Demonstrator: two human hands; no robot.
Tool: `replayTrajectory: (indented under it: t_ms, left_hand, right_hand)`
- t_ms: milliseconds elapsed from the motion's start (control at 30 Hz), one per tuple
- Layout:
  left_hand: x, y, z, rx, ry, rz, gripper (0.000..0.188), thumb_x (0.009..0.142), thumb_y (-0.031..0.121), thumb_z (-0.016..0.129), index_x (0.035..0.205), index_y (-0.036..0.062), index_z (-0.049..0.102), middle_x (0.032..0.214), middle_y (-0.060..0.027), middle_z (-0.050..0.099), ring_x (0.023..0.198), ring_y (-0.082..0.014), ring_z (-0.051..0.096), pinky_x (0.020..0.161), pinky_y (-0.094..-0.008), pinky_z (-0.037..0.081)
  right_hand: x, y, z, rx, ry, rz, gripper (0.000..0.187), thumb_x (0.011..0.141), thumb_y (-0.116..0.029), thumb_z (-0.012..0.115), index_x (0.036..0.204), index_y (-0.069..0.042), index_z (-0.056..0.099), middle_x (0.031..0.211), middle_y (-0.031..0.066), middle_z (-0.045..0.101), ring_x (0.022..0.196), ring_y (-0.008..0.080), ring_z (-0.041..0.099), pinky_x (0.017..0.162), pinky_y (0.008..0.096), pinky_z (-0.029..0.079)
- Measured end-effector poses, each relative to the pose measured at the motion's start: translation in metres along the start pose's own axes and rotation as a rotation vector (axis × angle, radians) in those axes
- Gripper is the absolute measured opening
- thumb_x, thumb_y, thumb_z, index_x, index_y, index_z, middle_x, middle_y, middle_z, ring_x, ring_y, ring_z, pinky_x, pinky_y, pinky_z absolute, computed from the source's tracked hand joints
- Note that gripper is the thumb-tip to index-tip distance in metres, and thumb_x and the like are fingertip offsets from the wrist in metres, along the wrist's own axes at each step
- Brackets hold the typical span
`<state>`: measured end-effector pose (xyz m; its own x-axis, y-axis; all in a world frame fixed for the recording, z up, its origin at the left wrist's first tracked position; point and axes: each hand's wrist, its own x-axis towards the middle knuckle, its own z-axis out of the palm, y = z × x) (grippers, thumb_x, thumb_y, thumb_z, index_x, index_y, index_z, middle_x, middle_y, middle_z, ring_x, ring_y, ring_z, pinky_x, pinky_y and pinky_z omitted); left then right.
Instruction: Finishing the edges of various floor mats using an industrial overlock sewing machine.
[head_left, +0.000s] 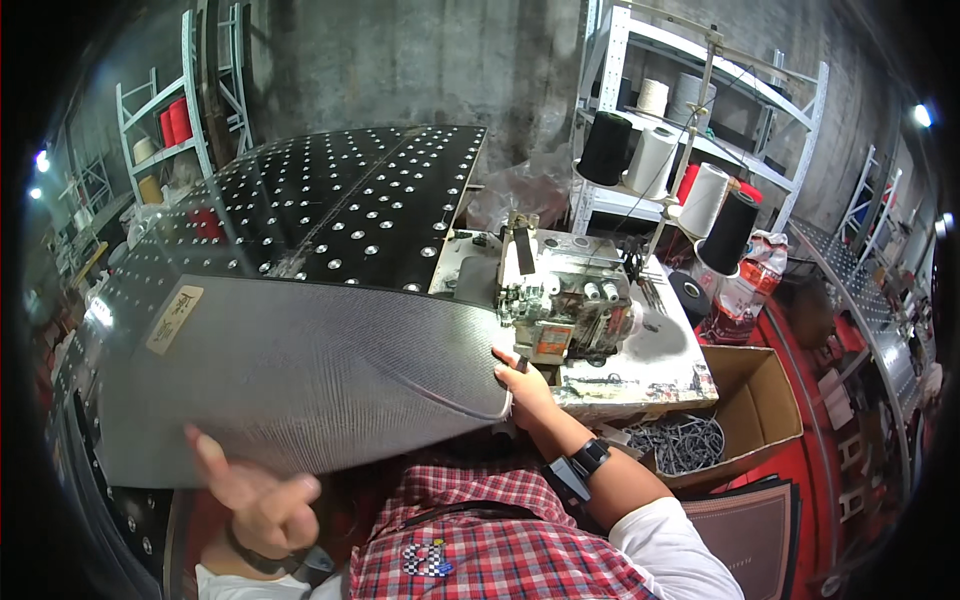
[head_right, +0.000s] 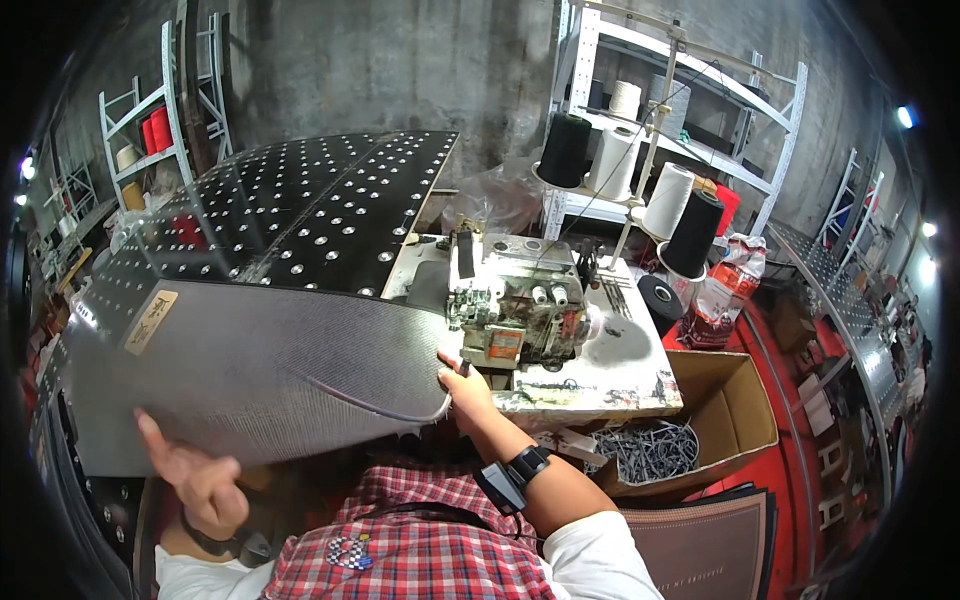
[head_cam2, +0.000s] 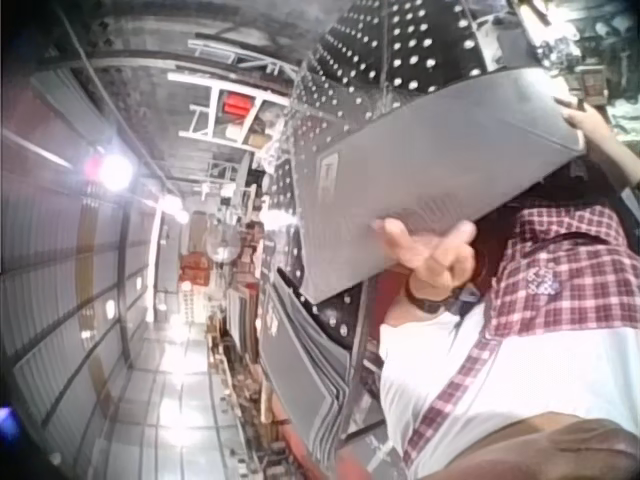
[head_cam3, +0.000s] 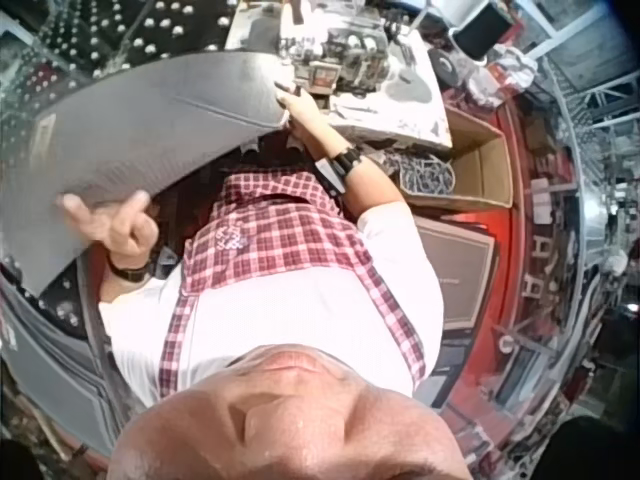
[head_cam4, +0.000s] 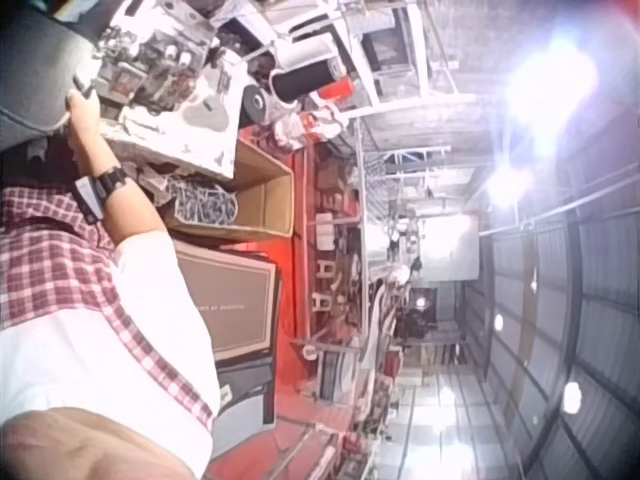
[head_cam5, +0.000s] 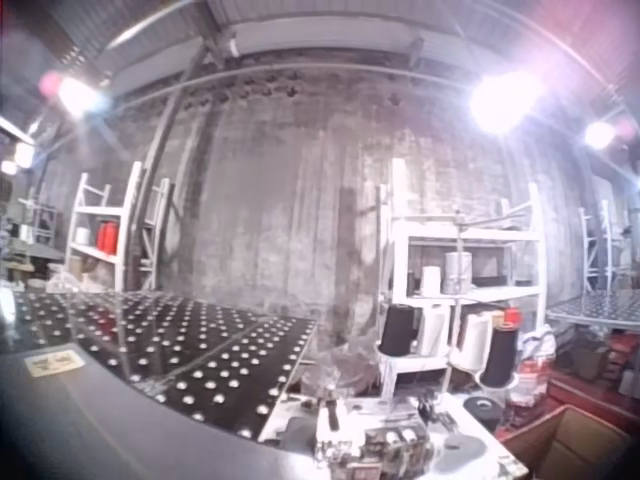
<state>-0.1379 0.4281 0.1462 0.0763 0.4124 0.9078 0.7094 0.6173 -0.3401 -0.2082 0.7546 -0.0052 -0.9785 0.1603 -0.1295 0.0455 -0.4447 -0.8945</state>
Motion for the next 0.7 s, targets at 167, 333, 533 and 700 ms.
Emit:
replayTrajectory:
  t_ms: [167,333,533,700]
  left_hand:
    - [-0.01,-0.04,-0.059,0.168,-0.25,-0.41,0.021,0.087,0.018,0.035,0.089,0.0037,0.05,0.123,-0.0216,0.037,0.117,-0.0391,0.029,0.096,-0.0476,0.022]
    - [-0.094,-0.107,-0.168,0.579,-0.354,-0.838,0.023,0.087,0.017,0.038,0.101,0.0019,0.049,0.116,-0.0151,0.046,0.113,-0.0274,0.037,0.093,-0.0367,0.027]
    - [-0.208,-0.116,-0.238,0.972,-0.639,-1.667,0.04,0.082,0.028,0.045,0.114,0.0029,0.046,0.113,-0.0161,0.048,0.106,-0.0305,0.044,0.089,-0.0361,0.032]
    - [-0.239,-0.1,-0.242,0.903,-0.466,-1.678,0.044,0.082,0.031,0.043,0.115,0.0016,0.045,0.114,-0.018,0.048,0.102,-0.0321,0.047,0.088,-0.0372,0.033]
  right_hand:
    - [-0.002,0.009,-0.001,-0.001,0.02,-0.052,0.035,0.079,-0.001,0.045,0.115,-0.003,0.046,0.098,0.0071,0.052,0.086,0.0149,0.049,0.078,0.0285,0.041]
    - [-0.018,0.005,0.01,-0.035,0.069,-0.025,0.027,0.079,-0.005,0.048,0.105,-0.004,0.052,0.083,0.0032,0.053,0.073,0.0103,0.048,0.066,0.0228,0.04]
    - [-0.016,0.01,-0.001,-0.07,0.108,-0.054,0.022,0.079,-0.006,0.05,0.101,-0.004,0.053,0.077,-0.0004,0.049,0.069,0.0077,0.043,0.065,0.0211,0.038]
    - [-0.005,0.022,-0.009,-0.108,0.062,-0.108,0.021,0.078,-0.006,0.05,0.099,-0.006,0.055,0.08,-0.0016,0.051,0.072,0.0064,0.044,0.068,0.0195,0.036]
